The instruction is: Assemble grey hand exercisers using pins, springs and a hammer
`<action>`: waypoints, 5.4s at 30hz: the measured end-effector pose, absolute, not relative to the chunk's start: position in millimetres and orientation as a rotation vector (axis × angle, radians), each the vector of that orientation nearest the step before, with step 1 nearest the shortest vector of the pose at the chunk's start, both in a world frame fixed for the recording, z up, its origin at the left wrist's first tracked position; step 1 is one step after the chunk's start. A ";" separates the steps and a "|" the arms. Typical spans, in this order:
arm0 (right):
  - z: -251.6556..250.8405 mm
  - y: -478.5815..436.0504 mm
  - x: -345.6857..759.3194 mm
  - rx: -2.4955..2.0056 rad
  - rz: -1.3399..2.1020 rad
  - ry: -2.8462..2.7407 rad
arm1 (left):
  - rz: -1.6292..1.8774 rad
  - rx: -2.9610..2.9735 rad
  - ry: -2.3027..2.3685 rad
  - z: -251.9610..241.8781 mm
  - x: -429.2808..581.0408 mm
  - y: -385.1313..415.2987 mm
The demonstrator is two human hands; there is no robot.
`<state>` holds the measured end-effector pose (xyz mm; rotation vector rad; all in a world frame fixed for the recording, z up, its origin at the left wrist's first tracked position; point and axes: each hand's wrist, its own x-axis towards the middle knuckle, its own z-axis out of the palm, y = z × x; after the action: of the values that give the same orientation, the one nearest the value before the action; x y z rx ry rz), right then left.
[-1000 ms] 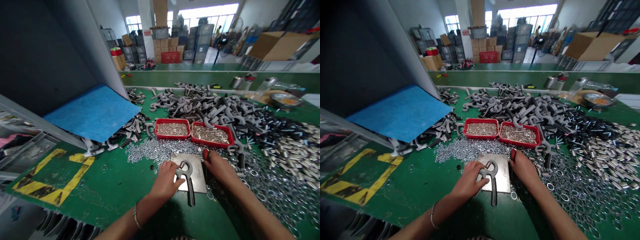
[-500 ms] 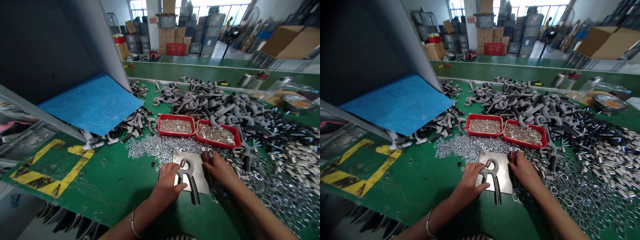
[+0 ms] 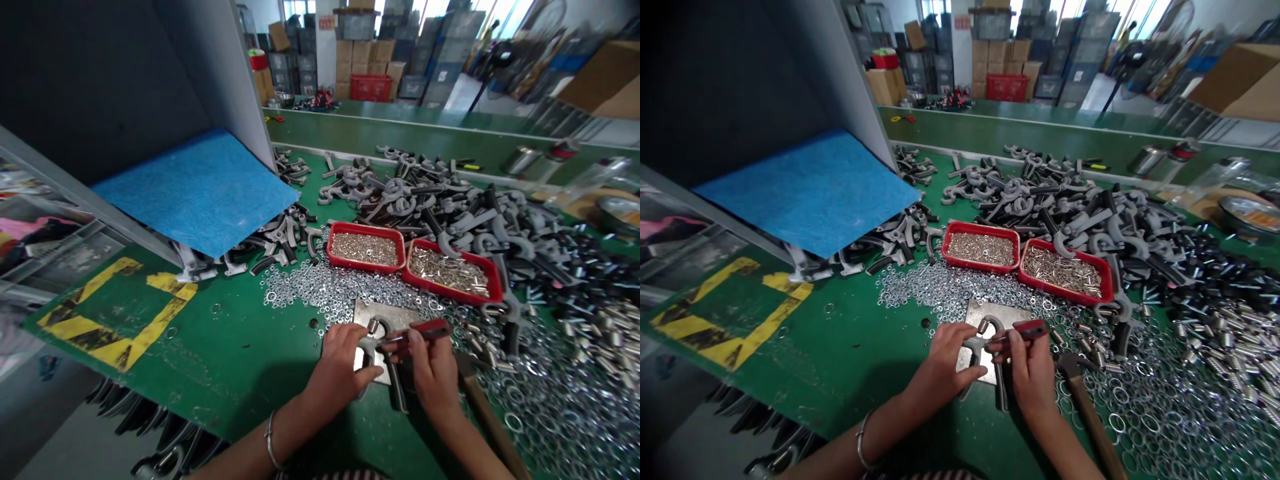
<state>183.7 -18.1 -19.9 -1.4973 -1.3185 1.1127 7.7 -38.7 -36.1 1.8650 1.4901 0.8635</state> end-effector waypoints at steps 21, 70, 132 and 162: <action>-3.8 -8.3 190.8 -1.427 0.890 -1.945 | 0.904 1.916 1.434 -42.8 5.9 -39.1; -23.0 20.1 204.2 -1.154 1.665 -1.252 | 0.802 1.986 1.494 -39.4 5.7 -34.4; -12.7 -3.5 198.0 -1.413 1.104 -1.821 | 0.711 2.388 1.688 10.0 -43.4 158.0; -29.4 -41.0 250.5 -1.361 0.571 -2.079 | 0.436 2.891 1.279 -23.0 4.4 -2.7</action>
<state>250.5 -41.0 -29.4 -1.3610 -2.0795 0.5706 4.4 -2.7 -23.0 2.8914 1.2788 0.4364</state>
